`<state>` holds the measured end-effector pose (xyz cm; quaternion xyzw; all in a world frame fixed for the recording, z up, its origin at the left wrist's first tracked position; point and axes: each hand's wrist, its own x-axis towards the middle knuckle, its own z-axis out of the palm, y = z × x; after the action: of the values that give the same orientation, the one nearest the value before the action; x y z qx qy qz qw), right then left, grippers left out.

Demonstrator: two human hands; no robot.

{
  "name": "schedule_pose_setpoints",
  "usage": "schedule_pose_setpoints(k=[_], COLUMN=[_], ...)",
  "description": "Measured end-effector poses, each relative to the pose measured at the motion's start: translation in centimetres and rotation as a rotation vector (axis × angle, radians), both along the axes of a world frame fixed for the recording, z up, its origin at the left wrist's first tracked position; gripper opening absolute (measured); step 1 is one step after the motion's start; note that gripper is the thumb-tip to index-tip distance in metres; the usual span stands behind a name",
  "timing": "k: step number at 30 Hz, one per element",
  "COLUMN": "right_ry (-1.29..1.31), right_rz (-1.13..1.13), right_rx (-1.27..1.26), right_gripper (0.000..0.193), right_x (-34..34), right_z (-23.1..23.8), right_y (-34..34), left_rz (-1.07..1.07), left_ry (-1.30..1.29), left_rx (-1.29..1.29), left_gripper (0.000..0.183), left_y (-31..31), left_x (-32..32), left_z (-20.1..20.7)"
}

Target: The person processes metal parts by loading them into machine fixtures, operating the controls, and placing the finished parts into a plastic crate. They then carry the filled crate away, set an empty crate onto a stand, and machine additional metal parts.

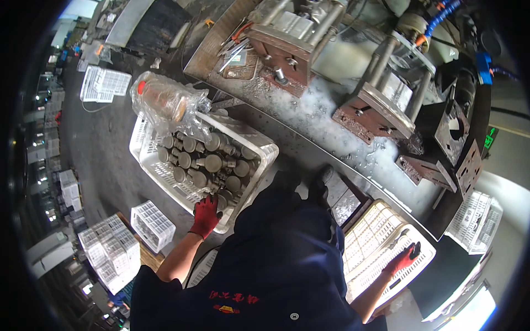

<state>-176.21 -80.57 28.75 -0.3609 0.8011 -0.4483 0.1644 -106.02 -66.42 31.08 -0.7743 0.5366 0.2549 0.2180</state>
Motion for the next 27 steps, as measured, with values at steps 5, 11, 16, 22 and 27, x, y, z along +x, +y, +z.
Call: schedule_pose_setpoints(k=[5,11,16,22,27], right_ry=[-0.005,0.364,0.303,0.340,0.406], right_rz=[0.155,0.573,0.826,0.984,0.933], right_rx=[-0.094,-0.199,-0.231,-0.249,-0.359], right_gripper=[0.040,0.035,0.041,0.049,0.049], right_x=[11.5,21.2,27.2,30.7,29.4], right_z=[8.5,11.5,13.1,14.9,16.4], right_y=[-8.4,-14.1,-16.9,-21.6,-25.1], left_rz=[-0.178,0.284,0.443,0.565,0.675], left_ry=[-0.166,0.117,-0.087,0.134,0.232], left_rx=[-0.049,-0.292,-0.073,-0.111,-0.307], left_gripper=[0.069,0.059,0.036,0.052,0.031], left_y=[1.6,-1.1,3.9,4.7,1.2], left_x=[-0.3,0.3,7.6,11.5,9.8], left_z=[-2.9,-0.7,-7.4,-10.4,-9.5])
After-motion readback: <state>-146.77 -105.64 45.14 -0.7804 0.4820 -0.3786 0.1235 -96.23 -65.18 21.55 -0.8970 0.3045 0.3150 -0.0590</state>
